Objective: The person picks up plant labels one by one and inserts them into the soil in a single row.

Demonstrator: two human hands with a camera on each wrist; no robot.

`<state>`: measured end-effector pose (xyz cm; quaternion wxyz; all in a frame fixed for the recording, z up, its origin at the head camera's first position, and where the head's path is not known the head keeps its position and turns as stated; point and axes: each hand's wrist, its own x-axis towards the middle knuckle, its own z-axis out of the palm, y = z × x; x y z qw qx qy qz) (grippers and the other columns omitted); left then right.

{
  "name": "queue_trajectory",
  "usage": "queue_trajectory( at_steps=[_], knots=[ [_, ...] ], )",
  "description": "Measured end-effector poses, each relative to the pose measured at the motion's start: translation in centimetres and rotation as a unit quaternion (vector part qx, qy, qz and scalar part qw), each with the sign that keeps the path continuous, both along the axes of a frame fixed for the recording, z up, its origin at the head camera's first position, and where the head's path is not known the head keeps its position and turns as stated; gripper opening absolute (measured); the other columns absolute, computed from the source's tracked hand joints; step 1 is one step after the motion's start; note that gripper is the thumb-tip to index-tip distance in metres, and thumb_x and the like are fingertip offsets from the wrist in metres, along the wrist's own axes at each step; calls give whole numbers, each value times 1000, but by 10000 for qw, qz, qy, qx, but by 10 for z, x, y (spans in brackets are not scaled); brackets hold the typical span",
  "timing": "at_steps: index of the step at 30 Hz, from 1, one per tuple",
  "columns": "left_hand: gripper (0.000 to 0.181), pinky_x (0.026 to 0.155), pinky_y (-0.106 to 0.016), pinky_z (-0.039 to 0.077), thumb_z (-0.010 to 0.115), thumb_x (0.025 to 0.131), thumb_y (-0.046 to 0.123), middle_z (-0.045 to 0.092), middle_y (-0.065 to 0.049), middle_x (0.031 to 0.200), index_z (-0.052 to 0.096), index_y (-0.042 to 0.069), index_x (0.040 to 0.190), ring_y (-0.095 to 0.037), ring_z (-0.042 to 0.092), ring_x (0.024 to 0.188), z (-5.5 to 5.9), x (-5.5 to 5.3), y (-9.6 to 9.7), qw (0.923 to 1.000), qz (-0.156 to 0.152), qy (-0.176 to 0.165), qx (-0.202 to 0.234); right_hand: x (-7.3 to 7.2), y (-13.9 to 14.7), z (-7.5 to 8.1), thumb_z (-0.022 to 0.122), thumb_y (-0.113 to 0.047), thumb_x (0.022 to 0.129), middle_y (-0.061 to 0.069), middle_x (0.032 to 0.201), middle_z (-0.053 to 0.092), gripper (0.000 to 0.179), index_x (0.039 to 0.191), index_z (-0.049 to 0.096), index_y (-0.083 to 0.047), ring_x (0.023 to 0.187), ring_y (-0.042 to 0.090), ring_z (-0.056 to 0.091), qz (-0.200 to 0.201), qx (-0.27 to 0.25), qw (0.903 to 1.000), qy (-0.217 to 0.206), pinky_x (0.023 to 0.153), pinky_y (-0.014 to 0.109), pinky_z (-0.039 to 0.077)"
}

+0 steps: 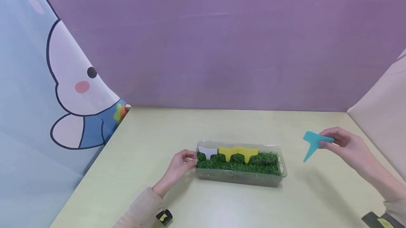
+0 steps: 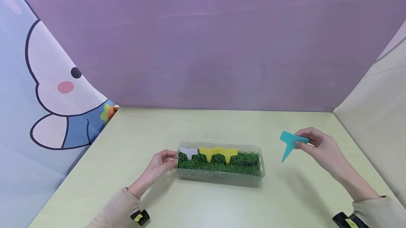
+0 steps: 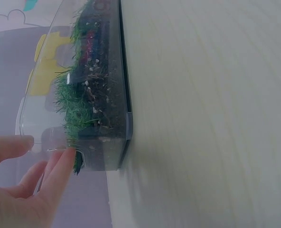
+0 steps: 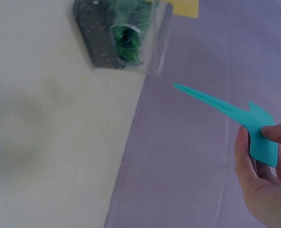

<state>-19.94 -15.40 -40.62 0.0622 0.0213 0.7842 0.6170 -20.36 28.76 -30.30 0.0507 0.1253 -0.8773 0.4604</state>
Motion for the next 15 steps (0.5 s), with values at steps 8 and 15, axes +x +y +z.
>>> queue_trajectory(
  at_steps=[8,15],
  knots=[
    [26,69,-39,54,54,82,-4,57,-18,90,49,-15,105,-34,56,78,17,7,2,10000,15,19,-20,-5,-26,8,61,4,78,-16,87,59,21,95,61,-8,80,-6,59,297,-309,9986,300,69,6,46],
    [27,71,-37,54,54,82,-3,57,-19,92,49,-16,106,-34,56,80,21,9,4,10000,24,-4,2,-9,-38,7,60,6,78,-15,86,59,21,93,61,-9,77,-3,60,469,-486,9972,305,69,8,48]
  ],
)
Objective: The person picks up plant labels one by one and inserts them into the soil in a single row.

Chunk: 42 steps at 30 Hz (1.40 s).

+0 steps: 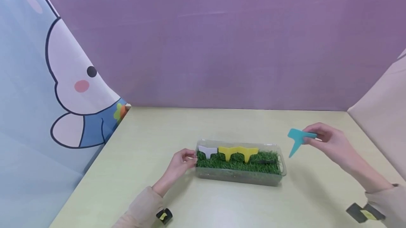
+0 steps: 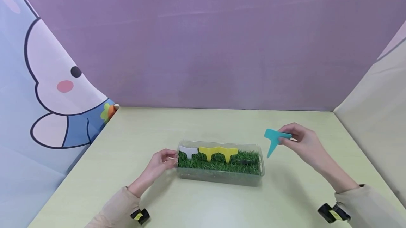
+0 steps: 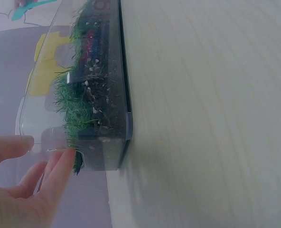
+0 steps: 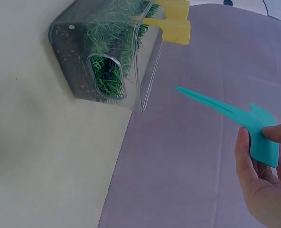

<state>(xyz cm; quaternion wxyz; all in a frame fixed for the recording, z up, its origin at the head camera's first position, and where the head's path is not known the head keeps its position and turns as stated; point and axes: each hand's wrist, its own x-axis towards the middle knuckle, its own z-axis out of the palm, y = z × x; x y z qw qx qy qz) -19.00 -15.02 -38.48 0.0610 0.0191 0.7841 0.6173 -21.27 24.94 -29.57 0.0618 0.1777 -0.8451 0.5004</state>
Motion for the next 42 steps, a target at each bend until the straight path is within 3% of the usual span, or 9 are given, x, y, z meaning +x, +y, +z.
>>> queue_trajectory(
  at_steps=[4,6,15,18,26,35,42],
  knots=[
    [27,71,-36,54,54,82,-3,57,-19,92,49,-15,106,-33,56,80,-1,-1,0,10000,21,12,-21,-2,-8,-2,60,4,80,-15,85,59,18,93,60,-8,75,-2,61,53,-14,9999,-93,69,9,49],
    [26,72,-39,54,53,82,-5,57,-21,92,48,-17,105,-36,55,80,7,2,1,10000,26,11,-31,-3,-11,-4,60,4,80,-15,85,59,18,93,60,-8,76,-1,61,96,-48,9999,-128,68,10,49],
    [26,71,-35,55,52,83,-5,56,-22,92,48,-17,106,-38,54,81,7,3,2,10000,32,-18,-18,-8,-25,-14,60,1,80,-14,86,58,14,93,59,-4,77,-1,60,183,-4,9994,-299,68,11,50],
    [26,70,-33,55,52,83,-5,56,-22,93,48,-17,106,-37,55,81,4,1,1,10000,15,-15,-5,-8,-29,-18,60,0,81,-13,85,59,12,93,58,-1,78,0,61,246,-2,9991,-353,68,13,51],
    [28,68,-29,55,55,83,0,57,-18,94,50,-13,107,-30,57,80,-21,-9,-3,10000,44,-42,50,-9,-37,-30,59,-2,82,-10,84,58,15,95,55,5,78,1,61,352,176,9981,-471,70,15,52],
    [26,69,-33,55,53,82,-5,56,-22,92,49,-16,106,-35,55,80,-6,-5,-2,10000,26,5,4,-12,-44,-41,58,-2,82,0,86,60,15,95,55,5,80,4,60,394,347,9968,-611,72,16,51],
    [29,69,-30,54,56,83,1,57,-15,94,50,-11,108,-23,56,78,-22,-10,-4,9999,27,-98,25,-12,-47,-51,56,2,81,7,87,59,12,93,56,5,80,-1,58,513,378,9957,-679,70,18,52]
  ],
)
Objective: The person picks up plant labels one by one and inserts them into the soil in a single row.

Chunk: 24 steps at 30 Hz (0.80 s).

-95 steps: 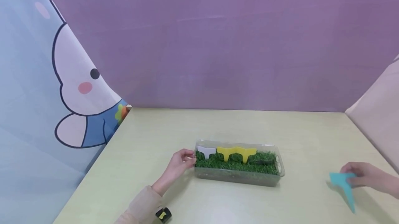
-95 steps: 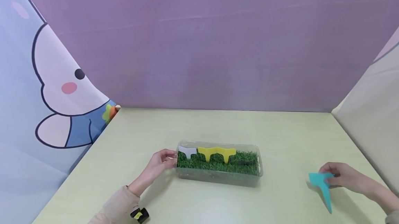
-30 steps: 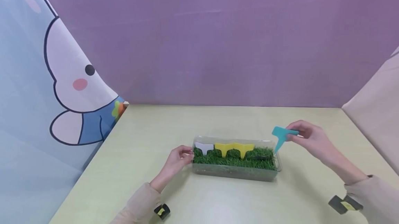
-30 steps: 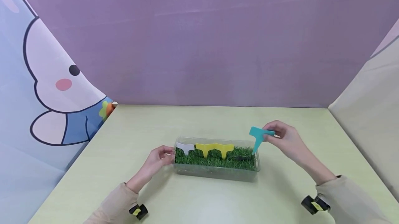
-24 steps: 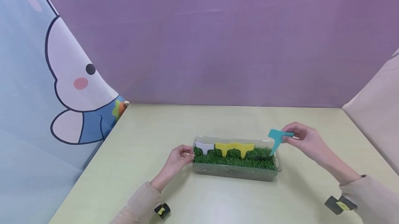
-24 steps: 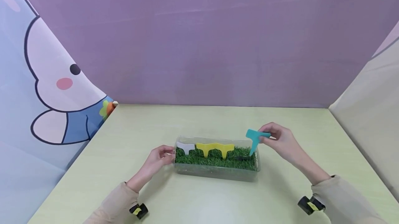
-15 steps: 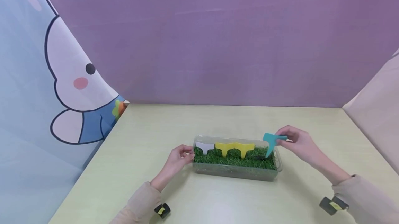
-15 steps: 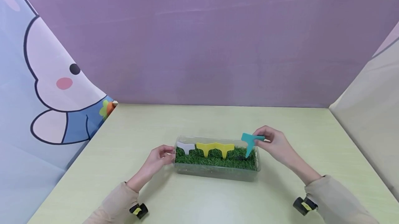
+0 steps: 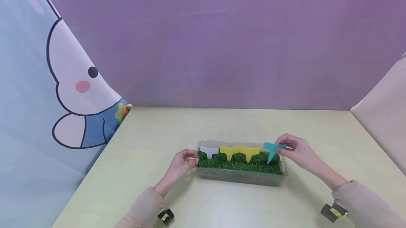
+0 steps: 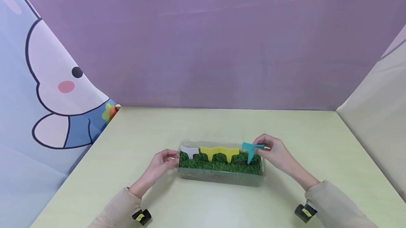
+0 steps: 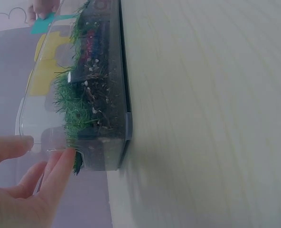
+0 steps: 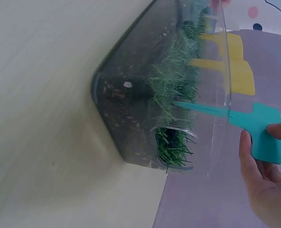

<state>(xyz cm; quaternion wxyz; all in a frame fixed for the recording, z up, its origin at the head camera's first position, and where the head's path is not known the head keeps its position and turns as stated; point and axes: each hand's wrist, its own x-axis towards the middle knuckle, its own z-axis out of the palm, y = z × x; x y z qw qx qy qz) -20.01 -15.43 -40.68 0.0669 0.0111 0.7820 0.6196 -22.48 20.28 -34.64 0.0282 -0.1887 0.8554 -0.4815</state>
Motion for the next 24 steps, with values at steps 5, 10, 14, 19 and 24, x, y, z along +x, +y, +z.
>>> queue_trajectory(
  at_steps=[5,10,14,19,24],
  knots=[
    [29,68,-25,54,55,82,1,56,-17,95,50,-11,108,-20,56,77,-4,0,-1,10000,-7,96,14,0,0,-6,58,1,81,9,89,59,13,94,56,4,84,1,58,19,21,10000,-27,72,18,52],
    [29,67,-26,54,56,82,1,57,-16,94,50,-11,108,-22,56,77,-5,1,-2,9999,-43,84,-79,1,2,-11,60,-3,81,9,91,60,12,93,58,0,86,3,58,78,280,9996,67,73,17,51],
    [29,68,-25,54,56,82,2,57,-16,95,50,-11,108,-19,56,77,-5,1,-2,9999,-72,100,-58,0,3,-13,61,-2,80,7,89,61,10,90,60,-4,83,4,58,81,510,9978,412,71,17,51],
    [29,67,-25,54,56,82,2,57,-16,94,50,-11,107,-14,55,76,-3,1,-1,9999,-57,129,-65,1,3,-14,62,-4,80,5,88,62,9,89,61,-6,80,13,60,63,625,9970,461,67,19,52],
    [28,68,-28,54,55,82,-1,57,-19,93,49,-15,106,-15,55,75,14,8,2,9999,-72,132,-39,1,3,-18,62,-3,80,5,88,62,10,89,61,-6,80,10,60,55,643,9970,424,68,19,52]
  ],
)
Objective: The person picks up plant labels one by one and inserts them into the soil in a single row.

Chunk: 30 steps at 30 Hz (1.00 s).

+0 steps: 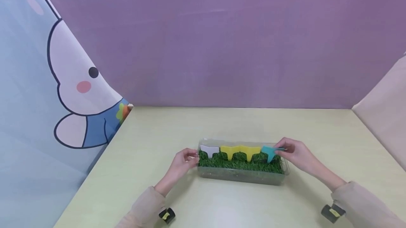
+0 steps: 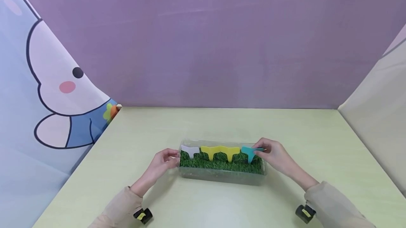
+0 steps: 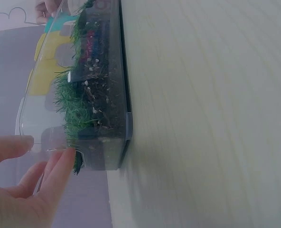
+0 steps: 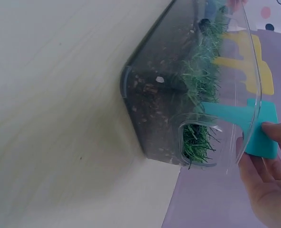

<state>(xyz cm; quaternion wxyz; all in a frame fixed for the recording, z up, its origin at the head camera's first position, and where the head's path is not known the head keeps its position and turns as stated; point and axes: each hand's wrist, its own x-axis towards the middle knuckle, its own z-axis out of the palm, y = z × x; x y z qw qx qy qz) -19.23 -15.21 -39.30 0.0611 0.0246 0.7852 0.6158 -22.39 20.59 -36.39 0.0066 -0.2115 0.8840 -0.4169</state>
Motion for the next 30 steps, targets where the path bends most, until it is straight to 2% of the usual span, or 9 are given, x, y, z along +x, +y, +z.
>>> queue_trajectory(
  at_steps=[2,7,15,21,25,28,30],
  knots=[
    [28,68,-28,54,54,82,-2,56,-19,93,49,-15,106,-16,54,75,0,0,0,10000,-3,-20,-27,0,0,-2,61,-1,80,5,87,62,10,88,61,-7,79,10,61,-4,-19,10000,-16,68,19,53],
    [30,66,-26,54,56,82,2,57,-16,94,50,-12,108,-19,56,76,-16,-7,-2,10000,10,-16,-38,1,1,-6,61,1,79,6,85,62,11,88,62,-6,77,12,61,2,-105,9999,100,65,19,53],
    [30,67,-29,55,56,82,1,57,-17,95,49,-13,108,-24,56,78,-17,-8,-3,10000,16,-67,-23,2,1,-9,63,1,77,7,85,63,12,87,63,-6,75,5,60,109,-173,9988,443,66,17,52],
    [31,67,-30,54,57,82,3,58,-16,95,50,-12,108,-26,57,80,-15,-7,-5,10000,-69,-45,-52,2,1,-8,63,-1,78,7,86,64,12,89,64,-6,76,6,61,-33,-87,9996,264,66,18,53],
    [33,68,-29,54,61,81,7,59,-15,95,51,-10,108,-22,58,81,-13,-7,-12,9994,-262,-39,-231,4,-2,-7,63,-5,79,7,89,64,12,91,64,-6,76,7,60,-191,-18,9998,5,65,19,53],
    [32,68,-26,53,63,79,11,62,-12,93,55,-6,104,-18,58,80,-11,-9,-17,9969,-435,78,-654,6,-4,-6,64,-8,79,11,95,63,17,96,63,-4,81,15,62,-207,-110,9995,-208,67,20,54],
    [27,66,-24,52,64,78,13,63,-8,90,58,-3,99,-17,58,79,-9,-12,-21,9935,-430,244,-1028,8,-5,-6,64,-11,80,12,100,62,21,100,62,-4,86,19,61,-208,-132,9995,-212,70,22,54]
  ],
)
